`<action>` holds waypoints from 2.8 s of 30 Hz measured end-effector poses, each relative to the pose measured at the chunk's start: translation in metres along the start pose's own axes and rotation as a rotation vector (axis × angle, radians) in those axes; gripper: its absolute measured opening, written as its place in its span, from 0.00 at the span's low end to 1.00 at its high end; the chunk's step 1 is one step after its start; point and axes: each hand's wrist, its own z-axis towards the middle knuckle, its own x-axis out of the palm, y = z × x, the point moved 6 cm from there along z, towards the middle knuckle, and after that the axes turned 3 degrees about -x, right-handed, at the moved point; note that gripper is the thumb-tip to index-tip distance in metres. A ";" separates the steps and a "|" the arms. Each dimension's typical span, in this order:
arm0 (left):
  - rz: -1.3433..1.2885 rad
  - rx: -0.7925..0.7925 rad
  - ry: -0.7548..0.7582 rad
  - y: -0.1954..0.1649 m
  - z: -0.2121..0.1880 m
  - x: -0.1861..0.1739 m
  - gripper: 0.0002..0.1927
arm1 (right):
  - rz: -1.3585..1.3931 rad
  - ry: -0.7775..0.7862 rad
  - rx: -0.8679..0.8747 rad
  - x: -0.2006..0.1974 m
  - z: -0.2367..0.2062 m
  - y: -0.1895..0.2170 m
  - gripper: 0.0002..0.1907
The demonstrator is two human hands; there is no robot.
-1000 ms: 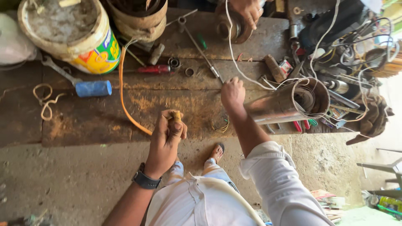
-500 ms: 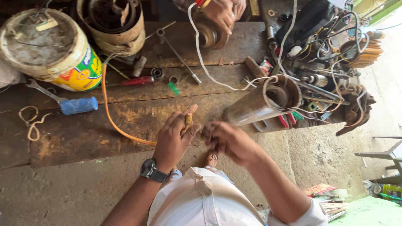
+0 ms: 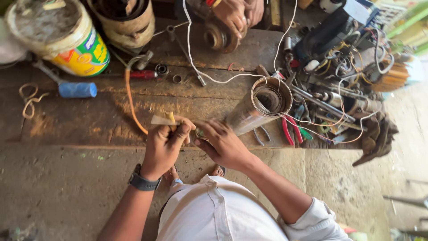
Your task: The person stands at a cluttered workbench handling pieces of electrical wire. They hold a wire segment, use a small blade and pliers to cut and strip insulation from the ends, run a file along a metal rod, and use red-handled pliers to trim and twist wire ends, placing processed wires on the bench.
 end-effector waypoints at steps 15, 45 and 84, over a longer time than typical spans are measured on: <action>-0.101 0.097 -0.102 -0.016 -0.018 0.001 0.20 | 0.197 -0.039 0.229 -0.063 -0.113 0.028 0.29; 0.155 0.206 -0.020 -0.021 0.007 -0.058 0.18 | 0.633 -0.275 0.910 0.065 -0.072 0.096 0.26; -0.556 0.148 0.050 -0.012 0.019 -0.026 0.22 | 1.053 -0.459 0.980 0.068 -0.087 0.095 0.28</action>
